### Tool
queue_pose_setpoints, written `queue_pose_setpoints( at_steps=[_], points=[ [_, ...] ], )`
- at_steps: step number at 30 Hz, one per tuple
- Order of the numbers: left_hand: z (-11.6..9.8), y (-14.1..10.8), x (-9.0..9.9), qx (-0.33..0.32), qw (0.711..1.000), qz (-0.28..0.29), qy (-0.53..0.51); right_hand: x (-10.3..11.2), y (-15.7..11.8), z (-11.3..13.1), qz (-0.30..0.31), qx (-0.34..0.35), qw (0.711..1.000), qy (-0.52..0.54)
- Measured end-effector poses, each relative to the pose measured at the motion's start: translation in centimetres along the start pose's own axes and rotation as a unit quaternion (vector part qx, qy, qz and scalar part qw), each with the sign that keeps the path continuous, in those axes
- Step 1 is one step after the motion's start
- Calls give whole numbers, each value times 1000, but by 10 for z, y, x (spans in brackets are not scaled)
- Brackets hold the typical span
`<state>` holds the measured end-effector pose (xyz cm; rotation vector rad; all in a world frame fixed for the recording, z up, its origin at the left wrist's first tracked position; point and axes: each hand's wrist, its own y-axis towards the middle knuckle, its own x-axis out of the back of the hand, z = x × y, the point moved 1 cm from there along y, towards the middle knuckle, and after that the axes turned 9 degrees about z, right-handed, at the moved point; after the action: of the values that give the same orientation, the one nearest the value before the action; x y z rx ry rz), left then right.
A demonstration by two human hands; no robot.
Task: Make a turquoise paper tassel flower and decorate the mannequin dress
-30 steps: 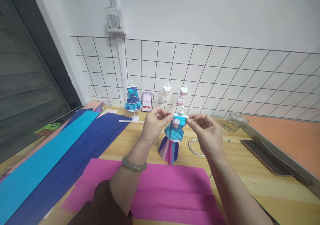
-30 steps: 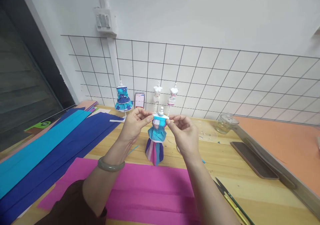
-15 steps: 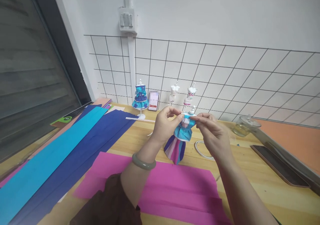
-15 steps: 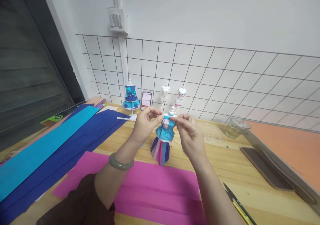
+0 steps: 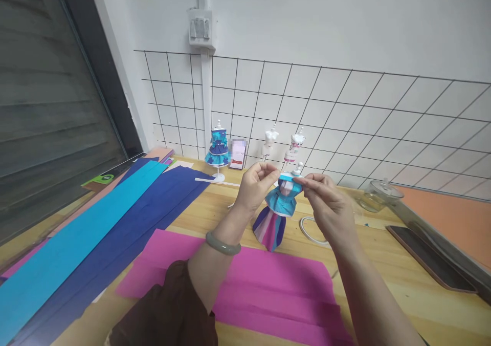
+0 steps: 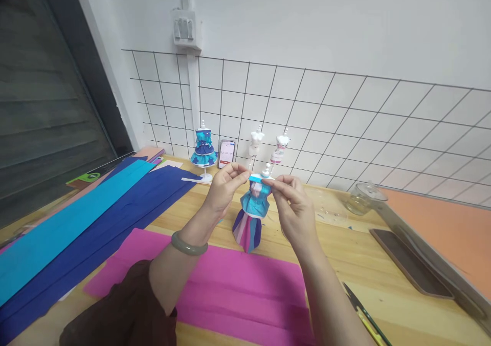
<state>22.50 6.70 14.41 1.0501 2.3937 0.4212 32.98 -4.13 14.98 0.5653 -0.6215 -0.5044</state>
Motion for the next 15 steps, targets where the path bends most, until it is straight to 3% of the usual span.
queue_pose_setpoints(
  at_steps=[10,15],
  points=[
    [2,-4,-7,-31,994,-26,98,-1,0,-1,1,20,1000,-2],
    [2,-3,-5,-30,996,-20,84,-3,0,-3,-43,-40,995,83]
  ],
)
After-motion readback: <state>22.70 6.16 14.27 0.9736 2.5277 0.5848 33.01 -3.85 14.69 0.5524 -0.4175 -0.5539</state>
